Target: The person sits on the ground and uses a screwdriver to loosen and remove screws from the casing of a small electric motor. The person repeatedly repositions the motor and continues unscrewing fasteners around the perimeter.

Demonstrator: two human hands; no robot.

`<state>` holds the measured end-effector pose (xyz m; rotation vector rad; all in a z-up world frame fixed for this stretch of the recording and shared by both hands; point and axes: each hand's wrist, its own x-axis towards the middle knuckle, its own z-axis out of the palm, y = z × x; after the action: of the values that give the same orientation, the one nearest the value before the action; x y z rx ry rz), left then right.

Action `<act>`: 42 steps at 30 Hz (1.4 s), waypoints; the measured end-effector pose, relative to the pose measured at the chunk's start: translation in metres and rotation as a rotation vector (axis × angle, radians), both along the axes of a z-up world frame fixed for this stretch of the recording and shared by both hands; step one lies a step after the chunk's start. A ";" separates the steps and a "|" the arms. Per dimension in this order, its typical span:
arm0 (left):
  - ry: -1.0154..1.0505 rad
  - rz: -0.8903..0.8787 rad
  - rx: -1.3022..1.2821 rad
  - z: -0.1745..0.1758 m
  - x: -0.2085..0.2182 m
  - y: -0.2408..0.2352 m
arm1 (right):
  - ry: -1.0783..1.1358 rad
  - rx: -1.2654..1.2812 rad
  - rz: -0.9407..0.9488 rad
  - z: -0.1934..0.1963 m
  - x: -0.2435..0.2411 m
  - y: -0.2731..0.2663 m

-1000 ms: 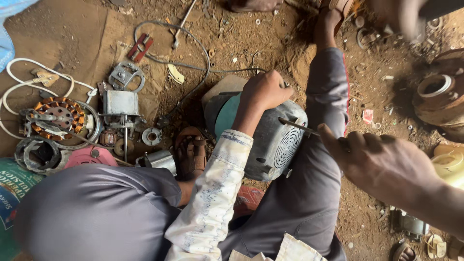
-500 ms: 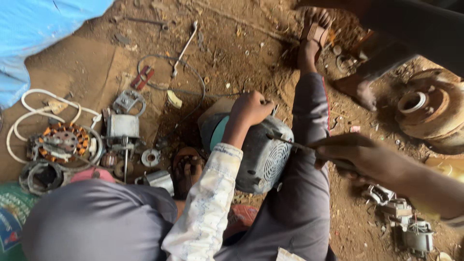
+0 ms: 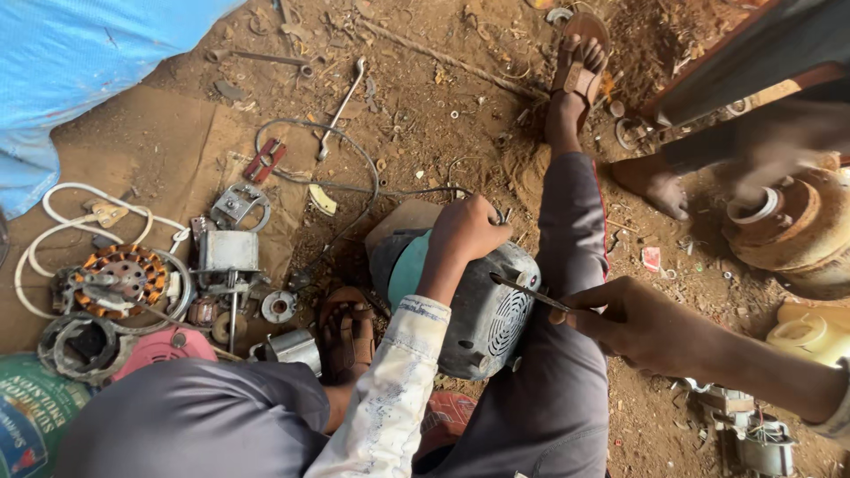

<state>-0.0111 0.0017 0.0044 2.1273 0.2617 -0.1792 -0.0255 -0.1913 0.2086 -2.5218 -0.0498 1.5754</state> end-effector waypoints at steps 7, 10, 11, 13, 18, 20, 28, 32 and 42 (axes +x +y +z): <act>-0.034 0.018 0.036 -0.003 0.000 -0.004 | -0.310 0.074 0.496 0.006 -0.008 -0.002; 0.003 0.014 0.022 -0.001 0.000 -0.003 | -0.424 0.005 0.799 0.012 -0.016 -0.002; 0.000 0.021 0.020 0.000 0.000 -0.002 | -0.466 -0.015 0.921 0.013 -0.017 -0.001; -0.001 0.029 0.011 0.000 -0.004 -0.003 | -0.389 -0.141 1.023 0.014 -0.019 -0.003; 0.008 0.036 0.020 0.001 -0.004 -0.002 | -0.536 0.023 0.903 0.011 -0.021 -0.009; 0.040 0.036 0.016 -0.003 -0.002 -0.002 | -0.538 0.131 0.747 0.005 -0.018 -0.016; 0.039 0.057 0.012 -0.023 0.002 0.002 | 0.076 0.375 -0.202 -0.015 -0.005 -0.039; -0.010 0.096 -0.067 -0.028 0.003 0.003 | 0.187 0.364 -0.560 -0.009 -0.009 -0.038; 0.015 0.083 -0.025 -0.019 0.005 -0.003 | 0.358 0.305 -0.645 -0.003 -0.008 -0.026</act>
<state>-0.0061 -0.0013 -0.0142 2.0867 0.3548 -0.1490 -0.0336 -0.2169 0.2052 -1.7426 0.4775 1.5510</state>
